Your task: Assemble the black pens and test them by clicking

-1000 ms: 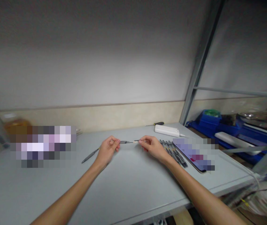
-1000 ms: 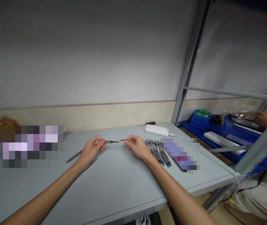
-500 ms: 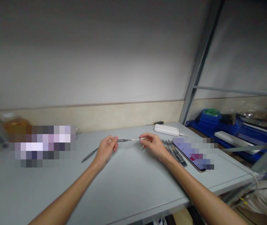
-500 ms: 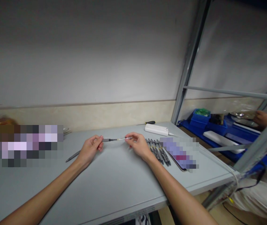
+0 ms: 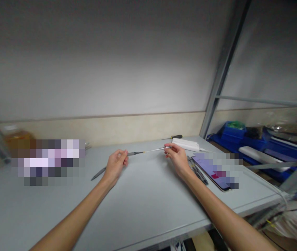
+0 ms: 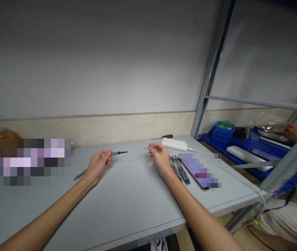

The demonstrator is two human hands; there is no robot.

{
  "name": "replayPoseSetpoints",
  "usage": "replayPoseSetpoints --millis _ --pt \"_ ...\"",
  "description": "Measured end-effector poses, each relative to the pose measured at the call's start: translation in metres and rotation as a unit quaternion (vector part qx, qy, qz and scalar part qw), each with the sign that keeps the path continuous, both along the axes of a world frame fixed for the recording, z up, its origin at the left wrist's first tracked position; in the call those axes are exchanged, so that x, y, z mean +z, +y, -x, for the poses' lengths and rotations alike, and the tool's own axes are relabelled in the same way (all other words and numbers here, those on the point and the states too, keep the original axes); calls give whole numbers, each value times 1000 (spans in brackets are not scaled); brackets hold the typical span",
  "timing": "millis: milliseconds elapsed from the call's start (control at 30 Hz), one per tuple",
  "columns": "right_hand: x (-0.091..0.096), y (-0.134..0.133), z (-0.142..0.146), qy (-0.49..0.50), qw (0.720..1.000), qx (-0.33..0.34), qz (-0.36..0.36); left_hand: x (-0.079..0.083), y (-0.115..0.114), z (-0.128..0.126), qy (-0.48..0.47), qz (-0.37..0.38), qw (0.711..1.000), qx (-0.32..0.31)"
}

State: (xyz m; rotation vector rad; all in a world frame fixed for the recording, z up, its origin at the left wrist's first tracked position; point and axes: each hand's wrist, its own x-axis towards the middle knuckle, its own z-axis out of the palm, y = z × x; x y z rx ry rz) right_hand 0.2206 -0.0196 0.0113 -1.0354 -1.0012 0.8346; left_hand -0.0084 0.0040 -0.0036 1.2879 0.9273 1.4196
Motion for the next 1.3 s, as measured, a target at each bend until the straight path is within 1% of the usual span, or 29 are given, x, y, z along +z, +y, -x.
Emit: replayPoseSetpoints --millis 167,567,900,1100,1300 --pt "2 -1 0 4 1000 4 4 0 1 0 4 -2 1000 4" --pt "3 -3 3 -16 999 30 8 -4 2 0 8 -8 1000 -14" --pt "4 -4 4 -7 999 37 7 -3 1 -1 0 -7 1000 -16" --pt "3 -5 4 -8 999 43 10 -3 1 -1 -22 5 1000 -13" --pt "6 -7 6 2 999 49 16 -2 0 -4 -56 24 998 -24"
